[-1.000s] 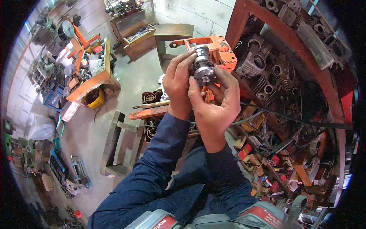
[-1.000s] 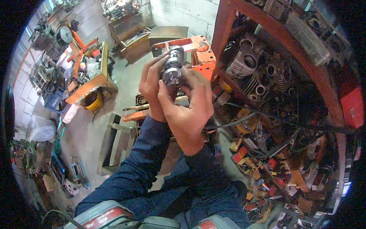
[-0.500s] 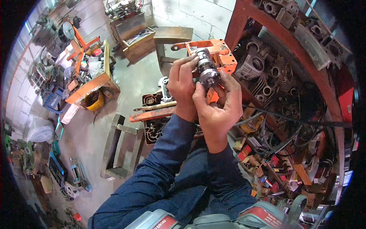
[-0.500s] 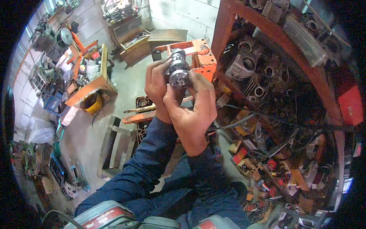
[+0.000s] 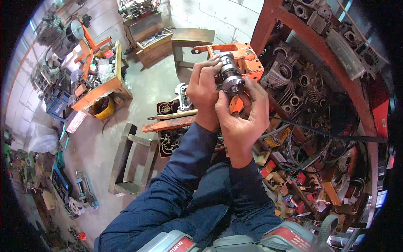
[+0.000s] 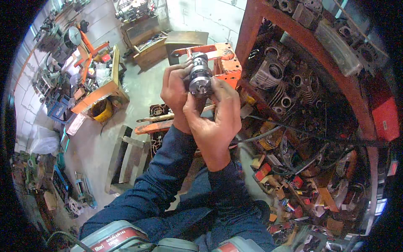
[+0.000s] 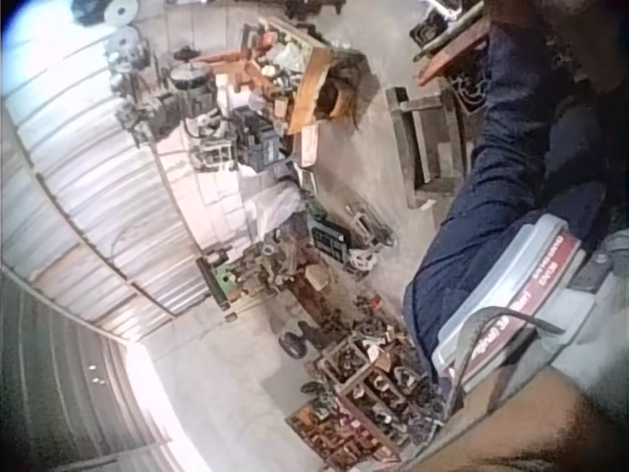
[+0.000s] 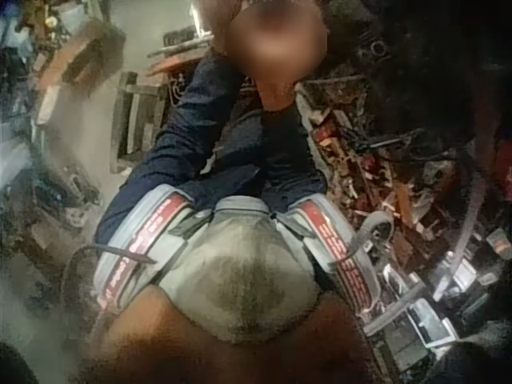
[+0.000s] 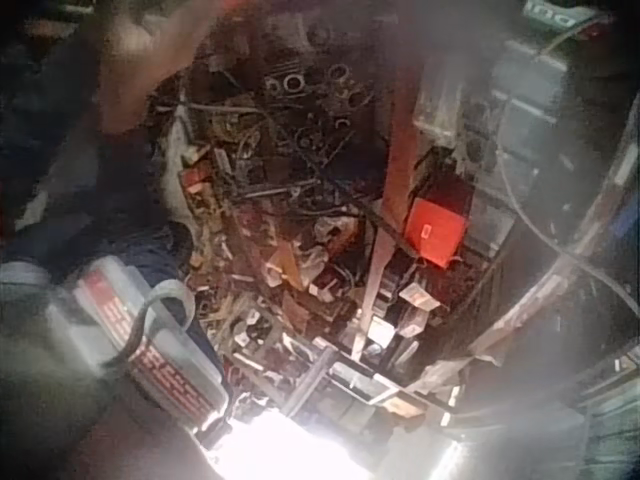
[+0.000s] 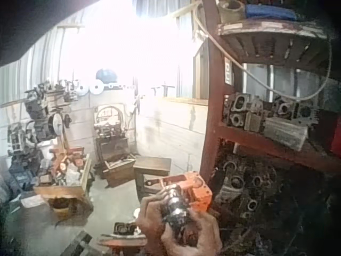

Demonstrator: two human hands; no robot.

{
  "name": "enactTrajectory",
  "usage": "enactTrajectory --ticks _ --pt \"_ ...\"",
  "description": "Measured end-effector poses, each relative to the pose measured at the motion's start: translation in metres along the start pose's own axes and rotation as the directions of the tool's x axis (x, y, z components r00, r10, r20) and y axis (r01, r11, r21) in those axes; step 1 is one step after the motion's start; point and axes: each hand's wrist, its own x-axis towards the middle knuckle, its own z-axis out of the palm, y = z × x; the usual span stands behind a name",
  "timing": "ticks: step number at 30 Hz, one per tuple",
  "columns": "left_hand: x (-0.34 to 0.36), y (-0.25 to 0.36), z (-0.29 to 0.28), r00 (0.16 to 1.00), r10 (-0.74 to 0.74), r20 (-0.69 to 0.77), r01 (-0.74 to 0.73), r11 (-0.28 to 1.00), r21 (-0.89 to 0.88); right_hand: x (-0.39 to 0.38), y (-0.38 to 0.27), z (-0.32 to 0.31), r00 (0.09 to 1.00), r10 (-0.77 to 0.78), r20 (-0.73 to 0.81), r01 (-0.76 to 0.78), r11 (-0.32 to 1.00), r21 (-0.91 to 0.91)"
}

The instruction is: The person works on a motorcycle camshaft by hand, removing it from a box, inspecting the bearings, and attempting to fit it into an engine component using a hydraulic press.

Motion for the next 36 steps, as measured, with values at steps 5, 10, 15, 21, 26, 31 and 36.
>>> enactTrajectory --ticks 5,10,15,21,26,31,36 --pt "0.0017 0.0046 -0.0005 1.0 -0.01 0.016 0.01 0.999 0.053 0.0008 0.0016 -0.0024 1.0 -0.029 0.008 0.03 0.999 -0.042" --pt "0.0011 0.0006 0.0031 1.0 0.006 -0.02 -0.006 1.0 0.03 0.0019 -0.0012 -0.0026 0.999 -0.03 0.019 0.031 0.998 -0.053" --pt "0.0008 0.0047 0.0032 0.999 -0.027 -0.025 0.027 0.999 0.018 0.0018 -0.0033 -0.0032 1.0 0.003 0.021 -0.003 1.0 -0.013" --pt "0.0003 0.0055 0.0029 0.999 -0.023 -0.027 0.023 1.0 0.001 0.001 -0.001 -0.0022 1.0 0.003 0.001 -0.003 1.0 0.017" --pt "0.0014 0.0058 0.0011 0.999 -0.048 -0.001 0.048 0.998 0.039 0.0014 -0.0003 -0.0023 1.0 -0.007 0.008 0.008 0.999 -0.038" --pt "-0.0005 0.003 0.0019 0.997 -0.071 -0.003 0.071 0.997 0.028 0.0009 -0.0009 -0.0008 1.0 0.002 0.002 -0.002 1.0 0.003" --pt "-0.0004 0.0054 0.0025 0.998 -0.07 -0.001 0.07 0.997 0.029 0.0013 0.0003 -0.002 1.0 0.018 0.001 -0.018 1.0 0.023"
